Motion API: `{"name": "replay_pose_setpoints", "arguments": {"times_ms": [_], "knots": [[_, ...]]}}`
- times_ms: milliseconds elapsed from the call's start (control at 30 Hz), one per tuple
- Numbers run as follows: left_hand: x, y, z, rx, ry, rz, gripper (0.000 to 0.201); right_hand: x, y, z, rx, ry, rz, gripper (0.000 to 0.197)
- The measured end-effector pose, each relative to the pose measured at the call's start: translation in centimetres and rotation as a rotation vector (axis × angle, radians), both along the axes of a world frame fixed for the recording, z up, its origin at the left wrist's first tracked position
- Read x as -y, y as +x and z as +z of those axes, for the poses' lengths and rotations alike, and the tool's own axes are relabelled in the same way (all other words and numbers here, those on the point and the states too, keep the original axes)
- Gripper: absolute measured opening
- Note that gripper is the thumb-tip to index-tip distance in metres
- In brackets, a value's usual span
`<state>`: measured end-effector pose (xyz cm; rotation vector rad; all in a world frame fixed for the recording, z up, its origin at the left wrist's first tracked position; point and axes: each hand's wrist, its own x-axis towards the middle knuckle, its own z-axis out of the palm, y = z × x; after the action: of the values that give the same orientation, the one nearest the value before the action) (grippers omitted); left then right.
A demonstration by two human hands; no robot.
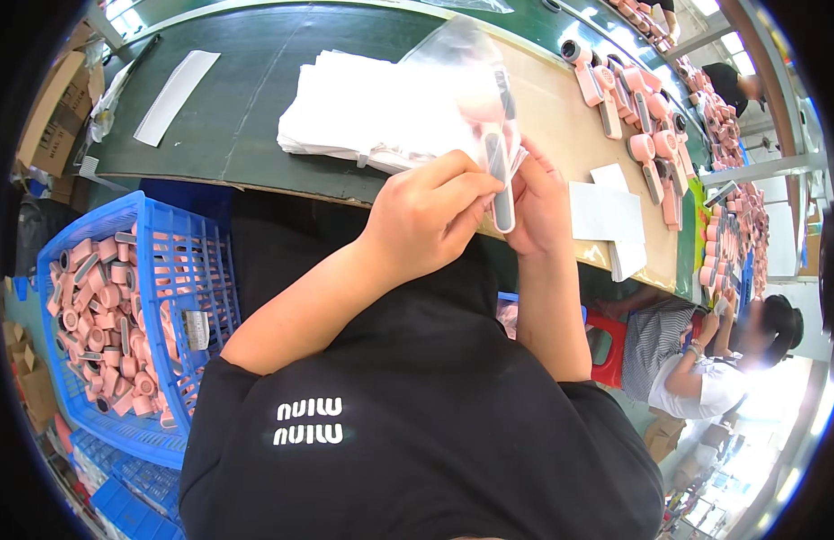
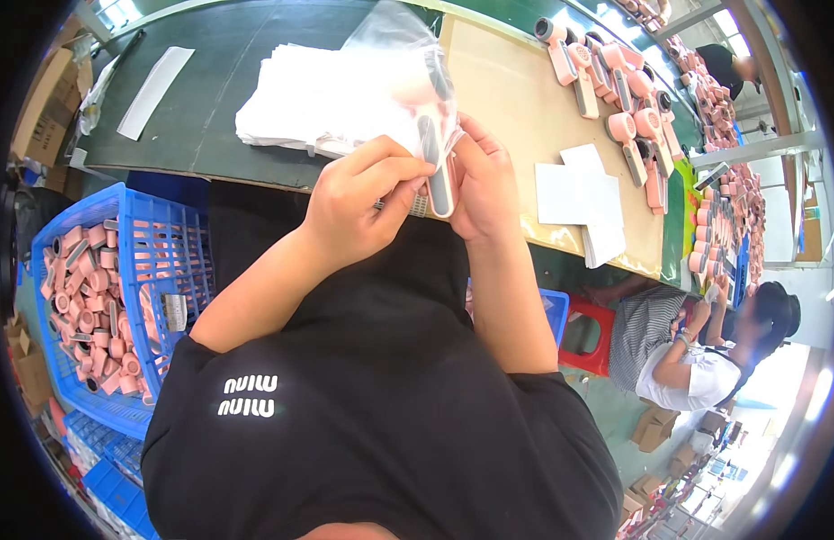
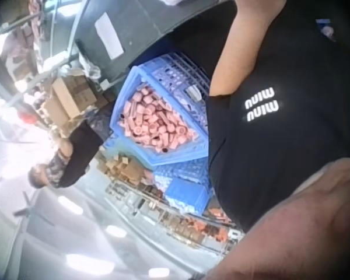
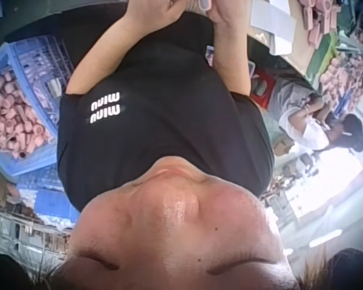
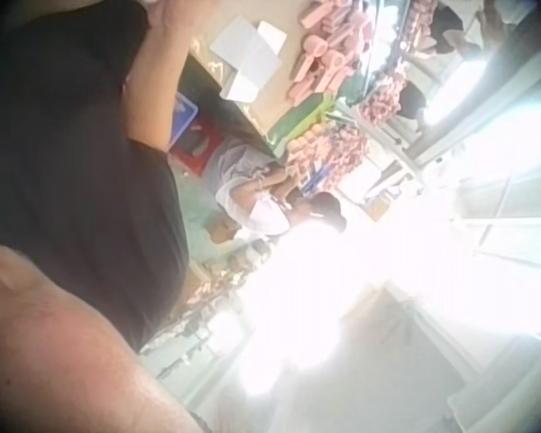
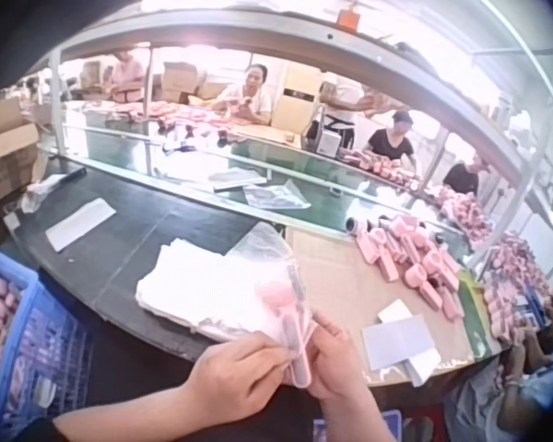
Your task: Packaging small handheld fans into plastic bags at an assembly line.
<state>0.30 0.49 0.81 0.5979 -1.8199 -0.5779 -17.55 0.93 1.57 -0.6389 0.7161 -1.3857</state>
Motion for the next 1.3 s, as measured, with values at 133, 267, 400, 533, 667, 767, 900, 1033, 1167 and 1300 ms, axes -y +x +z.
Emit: {"name": "replay_pose_setpoints", "arguments": {"times_ms": [133,267,400,533,667,767,900,1033,1167,1300], "knots": [[-0.4,-0.4,-0.5,-0.035,-0.031,-0.024,0.017,0.1,-0.1,-0.9,-0.015,0.049,-0.173,0.025],[-1.2,-0.8,-0.9,0.013,-0.037,-0.081,0.023,-1.0,-0.9,0.4,-0.29,-0.008,-0.318,0.018],[-0.9,-0.2,-0.6,0.084,-0.138,-0.116,0.026,-3.8,-10.8,1.2,-0.866,-0.044,-0.402,0.016],[1.9,1.1,-0.4,0.001,-0.095,-0.037,0.017,-11.0,-19.4,0.9,-1.104,0.413,-0.084,0.014],[3.9,1.9,0.5,0.058,-0.006,0.094,0.009,-20.3,-27.2,-6.3,-1.733,0.717,0.327,0.017],[5.5,1.7,0.6,0.086,-0.03,0.157,0.01,-26.2,-27.9,-12.6,-1.899,0.975,0.848,0.046],[6.8,-0.4,0.9,0.258,-0.103,0.197,0.01,-34.0,-29.0,-21.2,-1.785,0.968,1.449,0.054],[6.3,-0.9,1.3,0.41,-0.076,0.191,0.01,-28.3,-24.6,-16.9,-1.344,1.326,1.148,0.027],[6.0,-1.5,1.3,0.427,-0.094,0.224,0.011,-16.9,-19.9,-4.1,-1.928,0.818,0.967,0.023],[6.1,-1.7,0.5,0.481,-0.102,0.344,0.013,-7.8,-18.2,8.4,-1.404,0.555,0.491,0.013]]}}
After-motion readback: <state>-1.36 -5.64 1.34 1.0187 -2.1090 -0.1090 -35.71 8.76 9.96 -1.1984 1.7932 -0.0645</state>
